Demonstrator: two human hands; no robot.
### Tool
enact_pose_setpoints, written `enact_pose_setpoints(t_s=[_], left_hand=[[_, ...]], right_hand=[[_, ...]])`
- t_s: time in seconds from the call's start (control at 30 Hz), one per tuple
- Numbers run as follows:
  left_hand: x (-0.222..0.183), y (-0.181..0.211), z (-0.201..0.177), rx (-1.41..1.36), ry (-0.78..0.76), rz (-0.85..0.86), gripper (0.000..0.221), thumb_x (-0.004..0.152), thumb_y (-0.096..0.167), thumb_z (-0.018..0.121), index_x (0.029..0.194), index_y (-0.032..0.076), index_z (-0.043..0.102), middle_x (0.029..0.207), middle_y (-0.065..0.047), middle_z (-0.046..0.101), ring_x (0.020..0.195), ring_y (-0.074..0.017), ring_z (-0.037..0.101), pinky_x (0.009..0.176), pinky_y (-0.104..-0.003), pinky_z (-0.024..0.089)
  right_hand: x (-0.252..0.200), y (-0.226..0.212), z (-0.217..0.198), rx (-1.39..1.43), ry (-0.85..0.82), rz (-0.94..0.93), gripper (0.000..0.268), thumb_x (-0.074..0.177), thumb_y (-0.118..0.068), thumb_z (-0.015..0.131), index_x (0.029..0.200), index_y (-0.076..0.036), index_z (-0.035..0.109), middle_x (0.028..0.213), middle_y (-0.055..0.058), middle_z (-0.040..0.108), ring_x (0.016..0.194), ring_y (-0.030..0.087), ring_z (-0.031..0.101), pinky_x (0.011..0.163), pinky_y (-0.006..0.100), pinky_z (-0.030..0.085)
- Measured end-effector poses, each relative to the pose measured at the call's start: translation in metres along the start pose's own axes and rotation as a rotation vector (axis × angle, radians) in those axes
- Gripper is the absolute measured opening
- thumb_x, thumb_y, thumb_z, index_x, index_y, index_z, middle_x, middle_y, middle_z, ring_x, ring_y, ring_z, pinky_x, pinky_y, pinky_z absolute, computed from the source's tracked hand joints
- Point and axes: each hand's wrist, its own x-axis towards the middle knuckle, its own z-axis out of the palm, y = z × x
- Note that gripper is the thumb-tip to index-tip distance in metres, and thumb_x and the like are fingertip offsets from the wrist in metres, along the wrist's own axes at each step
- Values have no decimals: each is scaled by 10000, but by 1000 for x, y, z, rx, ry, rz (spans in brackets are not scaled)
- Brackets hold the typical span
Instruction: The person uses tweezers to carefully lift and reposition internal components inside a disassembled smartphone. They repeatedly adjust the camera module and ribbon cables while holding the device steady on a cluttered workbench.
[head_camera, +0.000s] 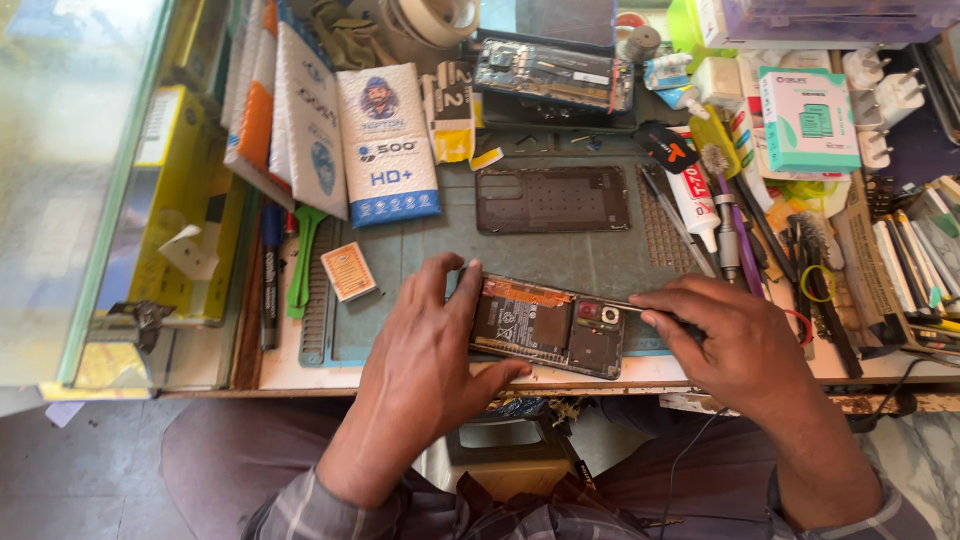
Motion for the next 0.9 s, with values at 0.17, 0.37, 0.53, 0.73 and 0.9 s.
enact_pose_setpoints(t_s=[0.17,0.37,0.53,0.73,0.9], left_hand=[[0,-2,2,-44,17,5,952,627,414,928,1359,-56,542,1307,-205,533,1161,-417,515,991,-494,422],[0,-7,11,-65,58,-6,971,630,487,919,1356,-53,564,1291,-202,540,1167,-398,522,987,-488,431],[3,-10,12,-76,61,-16,976,615,493,924,1337,-66,582,1273,-212,544,1173,-403,535,978,-489,444],[6,-8,11,-105,17,-62,1013,575,480,944,1333,-85,580,1240,-213,570,1155,-398,563,951,-468,478],[8,-6,9,-119,21,-70,999,555,447,959,1319,-84,595,1234,-213,573,1128,-388,593,925,-454,500]], right_hand=[[4,0,-3,-16,-19,-21,188,875,-190,734,1054,-160,784,931,23,752,786,242,724,652,365,561],[9,-1,-3,3,-41,-37,177,868,-189,731,1034,-141,774,940,32,754,804,262,727,665,374,569],[9,0,0,-49,-43,-52,196,848,-149,732,1039,-134,777,943,36,746,800,267,722,648,383,566],[8,6,6,-69,-38,-117,235,822,-95,724,1050,-133,767,970,26,746,821,261,723,636,380,562],[11,11,13,17,-47,-61,203,859,-136,742,1059,-156,773,927,23,742,783,236,723,629,371,557]])
